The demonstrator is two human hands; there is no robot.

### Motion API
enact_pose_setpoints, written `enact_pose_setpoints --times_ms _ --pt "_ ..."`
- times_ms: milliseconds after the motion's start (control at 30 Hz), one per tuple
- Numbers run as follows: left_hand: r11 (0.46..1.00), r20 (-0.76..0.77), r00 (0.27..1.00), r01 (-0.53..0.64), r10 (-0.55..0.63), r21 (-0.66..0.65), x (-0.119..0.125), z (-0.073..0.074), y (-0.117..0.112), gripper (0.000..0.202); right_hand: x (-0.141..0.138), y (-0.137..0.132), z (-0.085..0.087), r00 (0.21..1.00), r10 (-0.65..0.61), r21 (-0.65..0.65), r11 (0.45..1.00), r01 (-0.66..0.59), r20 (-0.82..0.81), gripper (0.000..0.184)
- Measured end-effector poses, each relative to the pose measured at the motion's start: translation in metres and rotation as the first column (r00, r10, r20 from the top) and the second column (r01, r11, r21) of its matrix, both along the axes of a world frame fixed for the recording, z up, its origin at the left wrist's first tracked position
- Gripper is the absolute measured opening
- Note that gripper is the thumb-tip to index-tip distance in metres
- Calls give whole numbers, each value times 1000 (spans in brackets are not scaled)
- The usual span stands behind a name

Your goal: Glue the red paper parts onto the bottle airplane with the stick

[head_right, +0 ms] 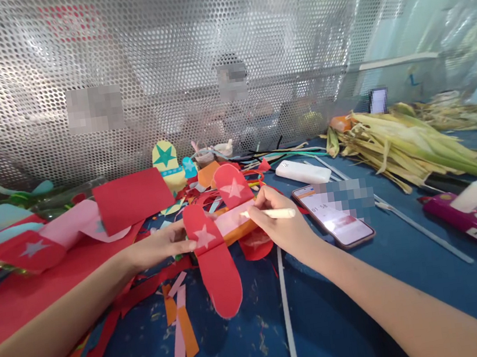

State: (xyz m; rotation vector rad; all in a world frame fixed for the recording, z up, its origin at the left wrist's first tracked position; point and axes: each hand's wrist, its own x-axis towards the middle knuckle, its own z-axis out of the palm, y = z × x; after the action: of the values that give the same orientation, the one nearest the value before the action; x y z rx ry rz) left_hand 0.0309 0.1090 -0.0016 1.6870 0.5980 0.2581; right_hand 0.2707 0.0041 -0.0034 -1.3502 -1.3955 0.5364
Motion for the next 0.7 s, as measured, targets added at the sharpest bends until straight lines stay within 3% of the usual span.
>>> enact_pose_setpoints --times_ms 700 --pt "1000 -2 1000 17 -17 4 0 0 0 58 0 -2 2 1000 22 1 1000 -22 20 21"
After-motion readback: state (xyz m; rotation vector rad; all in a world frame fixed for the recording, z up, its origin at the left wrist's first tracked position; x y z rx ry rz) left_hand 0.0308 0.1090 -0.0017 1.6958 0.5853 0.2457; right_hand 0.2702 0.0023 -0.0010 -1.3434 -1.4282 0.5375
